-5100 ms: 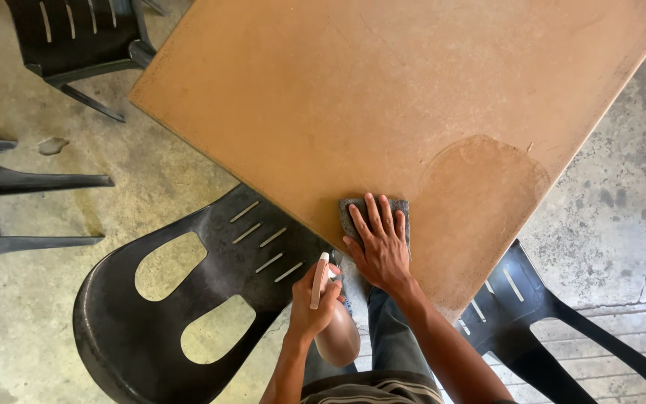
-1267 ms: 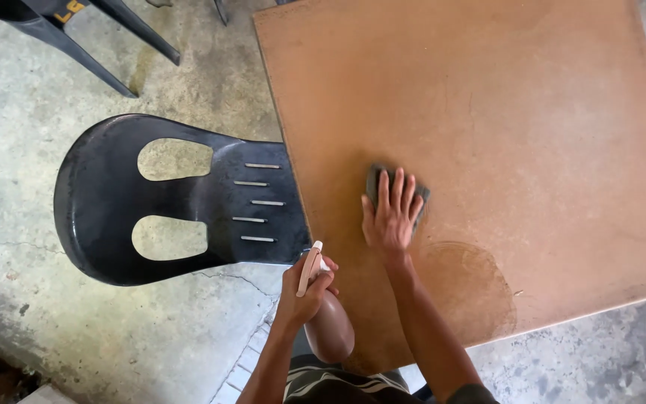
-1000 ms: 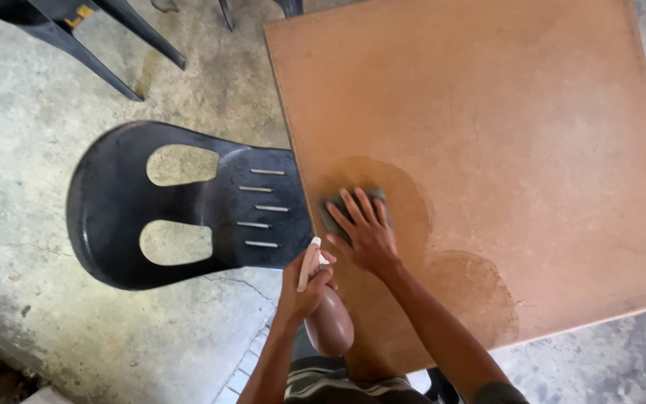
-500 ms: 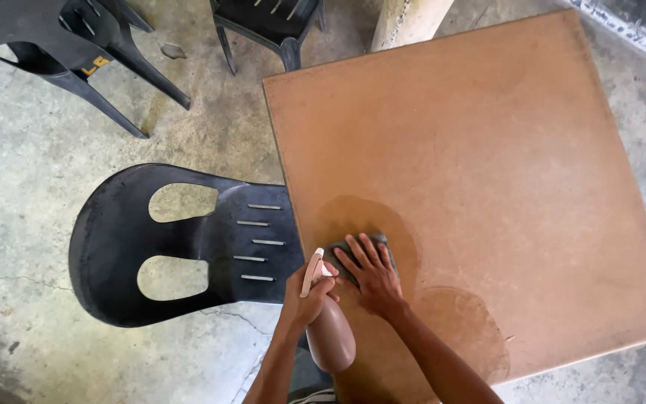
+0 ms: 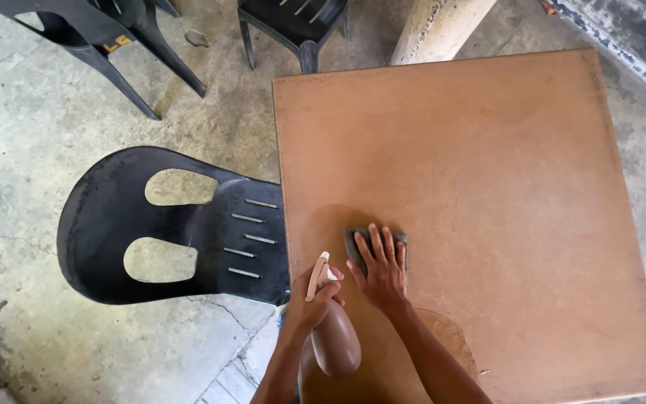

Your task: Wiping and cleaning several tables in an outdoor seating area using a spray bottle and cloth.

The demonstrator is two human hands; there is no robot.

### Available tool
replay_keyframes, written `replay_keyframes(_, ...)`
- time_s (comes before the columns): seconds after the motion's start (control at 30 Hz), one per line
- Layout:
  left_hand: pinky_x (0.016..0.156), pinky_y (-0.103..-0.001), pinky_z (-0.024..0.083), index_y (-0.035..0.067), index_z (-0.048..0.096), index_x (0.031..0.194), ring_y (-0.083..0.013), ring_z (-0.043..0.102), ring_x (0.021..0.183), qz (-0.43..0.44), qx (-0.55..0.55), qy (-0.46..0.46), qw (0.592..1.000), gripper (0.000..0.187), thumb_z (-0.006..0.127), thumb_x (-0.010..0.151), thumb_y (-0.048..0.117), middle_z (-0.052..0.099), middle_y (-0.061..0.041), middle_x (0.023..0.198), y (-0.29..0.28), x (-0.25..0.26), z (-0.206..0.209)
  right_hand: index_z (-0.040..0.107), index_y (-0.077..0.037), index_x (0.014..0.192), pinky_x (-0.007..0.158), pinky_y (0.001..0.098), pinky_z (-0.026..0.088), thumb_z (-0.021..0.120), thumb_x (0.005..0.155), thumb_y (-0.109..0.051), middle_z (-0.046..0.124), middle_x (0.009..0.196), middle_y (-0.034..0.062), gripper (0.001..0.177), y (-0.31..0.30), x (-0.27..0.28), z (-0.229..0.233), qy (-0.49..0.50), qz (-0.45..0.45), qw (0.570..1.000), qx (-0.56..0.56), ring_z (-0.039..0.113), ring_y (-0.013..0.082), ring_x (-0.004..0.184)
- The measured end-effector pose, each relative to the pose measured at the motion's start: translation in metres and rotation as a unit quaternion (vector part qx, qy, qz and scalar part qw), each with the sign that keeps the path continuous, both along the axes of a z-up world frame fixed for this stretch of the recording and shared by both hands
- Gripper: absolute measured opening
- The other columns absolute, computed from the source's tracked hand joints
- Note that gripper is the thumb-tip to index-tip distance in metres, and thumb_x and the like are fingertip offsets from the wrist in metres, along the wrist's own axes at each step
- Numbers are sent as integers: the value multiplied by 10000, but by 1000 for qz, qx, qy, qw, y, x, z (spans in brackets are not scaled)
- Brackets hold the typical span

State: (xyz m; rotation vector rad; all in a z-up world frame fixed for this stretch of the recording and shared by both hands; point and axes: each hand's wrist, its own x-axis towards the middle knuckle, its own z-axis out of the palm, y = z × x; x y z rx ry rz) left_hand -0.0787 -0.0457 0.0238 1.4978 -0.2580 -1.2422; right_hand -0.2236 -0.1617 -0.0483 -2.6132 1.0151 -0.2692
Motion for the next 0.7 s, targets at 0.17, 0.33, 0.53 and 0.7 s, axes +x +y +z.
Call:
replay_keyframes(0.17,555,-339,607,-23,668,1004,-173,679,649,12,-18,2,1000,197,596,821,-9,708,-108,948,0,-8,-24,466,-158,1516,1159,650,193,598,963,-463,293,1632,165,645,-9,29,-4,18,-46,999,-24,240,416,1503)
replay_keyframes(0.33,563,-333,603,-18,663,1000,-190,693,628,5,-10,-3,1000,168,609,842,-1,726,-139,944,-10,-14,-22,487,-223,1546,1215,628,199,590,1007,-407,294,1689,113,579,-3,-18,-15,40,94,994,-35,238,376,1567)
replay_keyframes(0.53,557,-326,592,-2,665,1021,-192,691,623,-22,18,-1,1000,206,578,834,1,708,-105,952,-13,-21,3,467,-181,1509,1163,667,206,613,930,-474,287,1643,138,666,-35,-16,1,39,-24,999,4,223,395,1515)
replay_keyframes(0.7,576,-325,609,21,660,1058,-146,656,690,-39,-26,11,999,244,575,830,-2,691,-76,955,-24,-34,-7,465,-188,1507,1168,672,200,615,956,-474,279,1649,131,639,-20,-16,8,33,-13,999,16,211,394,1532)
